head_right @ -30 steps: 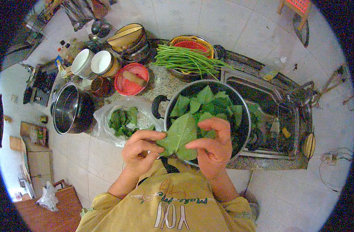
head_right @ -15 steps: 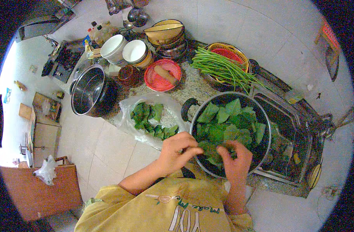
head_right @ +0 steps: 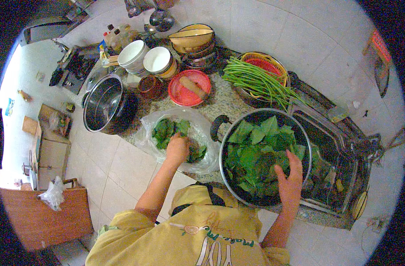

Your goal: The person stands at a kitchen counter and repeatedly picks up large green leaves from a metal bowl. They tear the leaves into smaller pieces by hand and place the torn pieces into a clear plastic bag on the counter. The process continues with the person handling the leaves one at a time.

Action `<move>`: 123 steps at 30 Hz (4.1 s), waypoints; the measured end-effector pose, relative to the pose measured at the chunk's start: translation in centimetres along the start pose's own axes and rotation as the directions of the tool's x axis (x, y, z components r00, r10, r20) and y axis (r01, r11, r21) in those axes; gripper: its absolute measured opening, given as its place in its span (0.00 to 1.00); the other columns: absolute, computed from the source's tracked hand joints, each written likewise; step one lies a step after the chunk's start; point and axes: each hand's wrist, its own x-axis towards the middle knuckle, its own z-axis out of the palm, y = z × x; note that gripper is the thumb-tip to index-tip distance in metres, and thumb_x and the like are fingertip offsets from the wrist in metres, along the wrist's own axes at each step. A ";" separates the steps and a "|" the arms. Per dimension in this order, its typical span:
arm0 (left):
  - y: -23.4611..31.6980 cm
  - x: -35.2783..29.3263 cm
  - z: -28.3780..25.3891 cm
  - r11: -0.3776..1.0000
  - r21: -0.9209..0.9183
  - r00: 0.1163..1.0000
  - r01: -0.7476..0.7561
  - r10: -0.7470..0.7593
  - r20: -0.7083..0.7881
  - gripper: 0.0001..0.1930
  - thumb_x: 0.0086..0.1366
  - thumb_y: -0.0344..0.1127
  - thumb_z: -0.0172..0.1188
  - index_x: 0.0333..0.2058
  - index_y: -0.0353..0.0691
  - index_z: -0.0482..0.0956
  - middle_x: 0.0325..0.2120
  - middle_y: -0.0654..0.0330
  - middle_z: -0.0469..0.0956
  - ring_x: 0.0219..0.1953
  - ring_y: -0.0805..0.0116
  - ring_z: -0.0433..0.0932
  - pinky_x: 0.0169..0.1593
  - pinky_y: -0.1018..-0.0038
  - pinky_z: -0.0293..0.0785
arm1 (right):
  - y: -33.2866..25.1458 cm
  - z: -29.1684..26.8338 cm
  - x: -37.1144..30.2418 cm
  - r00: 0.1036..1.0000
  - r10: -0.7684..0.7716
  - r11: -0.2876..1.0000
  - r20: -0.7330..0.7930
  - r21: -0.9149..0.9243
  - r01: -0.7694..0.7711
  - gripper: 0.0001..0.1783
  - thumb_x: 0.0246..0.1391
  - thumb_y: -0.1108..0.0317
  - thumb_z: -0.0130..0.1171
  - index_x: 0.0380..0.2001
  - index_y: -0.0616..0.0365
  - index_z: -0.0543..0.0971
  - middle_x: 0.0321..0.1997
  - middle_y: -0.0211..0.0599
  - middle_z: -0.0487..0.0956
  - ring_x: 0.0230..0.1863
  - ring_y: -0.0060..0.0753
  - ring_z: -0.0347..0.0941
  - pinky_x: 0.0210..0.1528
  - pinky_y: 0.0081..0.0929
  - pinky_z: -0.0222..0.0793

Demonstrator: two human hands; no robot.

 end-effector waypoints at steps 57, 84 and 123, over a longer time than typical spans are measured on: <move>11.3 -6.8 -12.9 0.429 -0.650 0.778 -0.628 0.319 -0.541 0.08 0.39 0.19 0.53 0.20 0.39 0.75 0.26 0.56 0.77 0.29 0.65 0.75 0.33 0.74 0.70 | -8.4 1.2 -1.4 0.693 -0.660 0.624 -0.292 0.300 0.721 0.12 0.23 0.80 0.52 0.16 0.50 0.76 0.28 0.30 0.74 0.35 0.38 0.69 0.39 0.31 0.65; 12.5 -6.1 -12.7 0.131 -0.990 0.982 -0.045 0.190 -0.020 0.05 0.58 0.31 0.48 0.27 0.36 0.67 0.22 0.62 0.70 0.26 0.71 0.70 0.32 0.78 0.65 | -7.9 1.2 -2.0 0.702 -0.641 0.631 -0.311 0.308 0.712 0.11 0.21 0.78 0.56 0.16 0.50 0.77 0.25 0.28 0.72 0.30 0.36 0.68 0.31 0.29 0.64; 13.0 -6.4 -12.0 -0.182 -0.958 0.966 0.222 0.175 0.190 0.06 0.55 0.28 0.57 0.30 0.32 0.73 0.21 0.62 0.74 0.17 0.79 0.71 0.15 0.85 0.66 | -8.4 0.7 -2.3 0.972 -0.150 0.517 0.181 0.852 -0.079 0.12 0.48 0.81 0.48 0.38 0.64 0.73 0.36 0.41 0.76 0.36 0.24 0.73 0.38 0.18 0.70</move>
